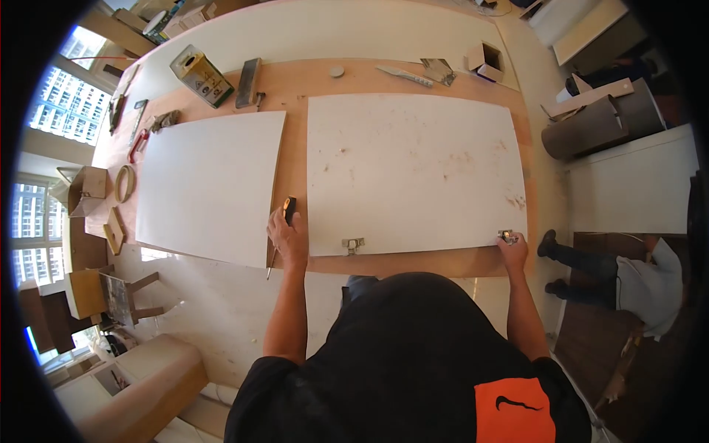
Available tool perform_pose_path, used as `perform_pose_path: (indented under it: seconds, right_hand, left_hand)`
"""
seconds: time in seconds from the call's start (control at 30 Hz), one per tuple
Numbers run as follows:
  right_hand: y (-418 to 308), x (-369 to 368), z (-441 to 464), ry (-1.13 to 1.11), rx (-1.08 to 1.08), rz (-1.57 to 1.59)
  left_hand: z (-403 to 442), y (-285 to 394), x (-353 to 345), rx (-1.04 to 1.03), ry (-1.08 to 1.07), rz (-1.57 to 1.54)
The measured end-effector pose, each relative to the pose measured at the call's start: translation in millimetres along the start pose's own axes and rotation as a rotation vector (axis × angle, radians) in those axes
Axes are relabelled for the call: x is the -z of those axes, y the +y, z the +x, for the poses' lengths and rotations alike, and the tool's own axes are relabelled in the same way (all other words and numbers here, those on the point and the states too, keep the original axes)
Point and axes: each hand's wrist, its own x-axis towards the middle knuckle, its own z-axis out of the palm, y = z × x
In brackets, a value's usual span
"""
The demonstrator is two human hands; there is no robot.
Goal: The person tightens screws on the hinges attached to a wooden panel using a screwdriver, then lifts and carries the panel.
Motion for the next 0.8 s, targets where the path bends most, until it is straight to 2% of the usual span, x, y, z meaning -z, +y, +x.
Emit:
perform_pose_path:
  seconds: [0.1, 0.2, 0.23, 0.33, 0.43, 0.57, 0.67, 0.73, 0.8]
  right_hand:
    - [-6, -1, 2, 0.017, -0.118, -0.015]
    - [2, -5, 7, 0.031, -0.123, 0.046]
    - [5, -8, 7, 0.038, -0.126, 0.028]
    - [15, -14, 9, 0.039, -0.092, -0.025]
    - [15, -11, 5, 0.013, -0.030, -0.079]
    - [3, -7, -42, 0.013, -0.074, -0.115]
    - [15, 6, -85, -0.033, -0.112, -0.150]
    - [25, 17, -108, -0.041, -0.120, -0.120]
    - [39, 27, -134, -0.046, -0.155, -0.068]
  left_hand:
    - [-33, 3, 10, 0.087, -0.225, -0.159]
    - [-64, 8, 15, 0.121, -0.321, -0.246]
    - [-70, 3, 11, 0.071, -0.267, -0.229]
    - [-73, -4, 9, 0.203, -0.301, -0.094]
    - [-73, -11, -4, 0.400, -0.257, -0.390]
    - [-66, 1, 14, 0.303, -0.298, -0.049]
    - [-74, -18, 19, 0.424, -0.324, -0.095]
    - [-95, -31, 26, 0.397, -0.382, -0.036]
    - [-119, -34, 39, 0.399, -0.371, -0.116]
